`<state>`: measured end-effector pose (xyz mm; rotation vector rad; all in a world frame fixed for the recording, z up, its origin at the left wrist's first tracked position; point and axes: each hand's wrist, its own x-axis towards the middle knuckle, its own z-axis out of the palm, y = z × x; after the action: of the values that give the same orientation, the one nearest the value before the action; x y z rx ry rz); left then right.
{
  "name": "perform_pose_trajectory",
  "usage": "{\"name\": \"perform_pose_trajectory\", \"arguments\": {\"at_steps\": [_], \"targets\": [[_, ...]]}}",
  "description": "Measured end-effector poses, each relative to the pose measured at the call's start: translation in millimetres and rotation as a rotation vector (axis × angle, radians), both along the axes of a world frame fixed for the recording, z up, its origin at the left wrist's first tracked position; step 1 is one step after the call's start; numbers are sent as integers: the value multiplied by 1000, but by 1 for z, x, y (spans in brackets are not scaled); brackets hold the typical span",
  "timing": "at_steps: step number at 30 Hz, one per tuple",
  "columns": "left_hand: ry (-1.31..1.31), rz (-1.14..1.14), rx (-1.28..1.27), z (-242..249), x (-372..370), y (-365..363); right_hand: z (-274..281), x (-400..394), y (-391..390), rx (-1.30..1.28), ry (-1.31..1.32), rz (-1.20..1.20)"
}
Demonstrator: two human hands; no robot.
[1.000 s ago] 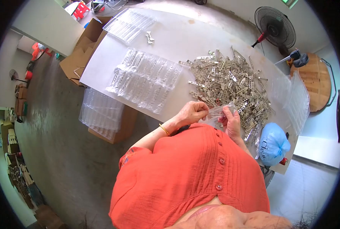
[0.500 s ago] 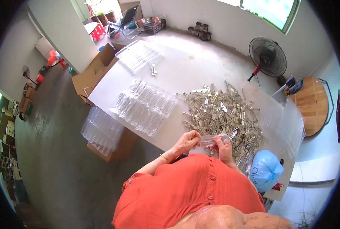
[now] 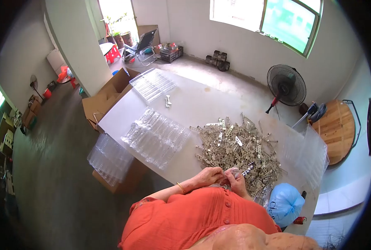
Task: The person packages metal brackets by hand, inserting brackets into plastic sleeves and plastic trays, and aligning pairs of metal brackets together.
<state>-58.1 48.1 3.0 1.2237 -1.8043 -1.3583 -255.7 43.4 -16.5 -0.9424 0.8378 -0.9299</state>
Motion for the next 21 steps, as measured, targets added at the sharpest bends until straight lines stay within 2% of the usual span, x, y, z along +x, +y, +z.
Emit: {"name": "perform_pose_trajectory", "arguments": {"at_steps": [7,10,13,16,18,19,20,21], "targets": [[125,-31,133,-13,31,-12,-10,21,-8,45,12,76],[34,-3,29,-16,45,-14,-18,36,-13,52,43,103],[-27,-38,-35,-2,65,-17,-2,58,-16,65,65,90],[-80,-32,-115,-15,84,-25,-11,74,-24,21,100,165],[-1,-15,-70,-26,96,-29,-3,90,-27,68,94,142],[131,1,-67,-38,101,-29,-11,96,-29,63,86,129],[55,8,30,-28,110,-29,-1,109,-29,143,96,104],[5,23,42,-22,120,-29,-14,113,-32,162,99,108]]}}
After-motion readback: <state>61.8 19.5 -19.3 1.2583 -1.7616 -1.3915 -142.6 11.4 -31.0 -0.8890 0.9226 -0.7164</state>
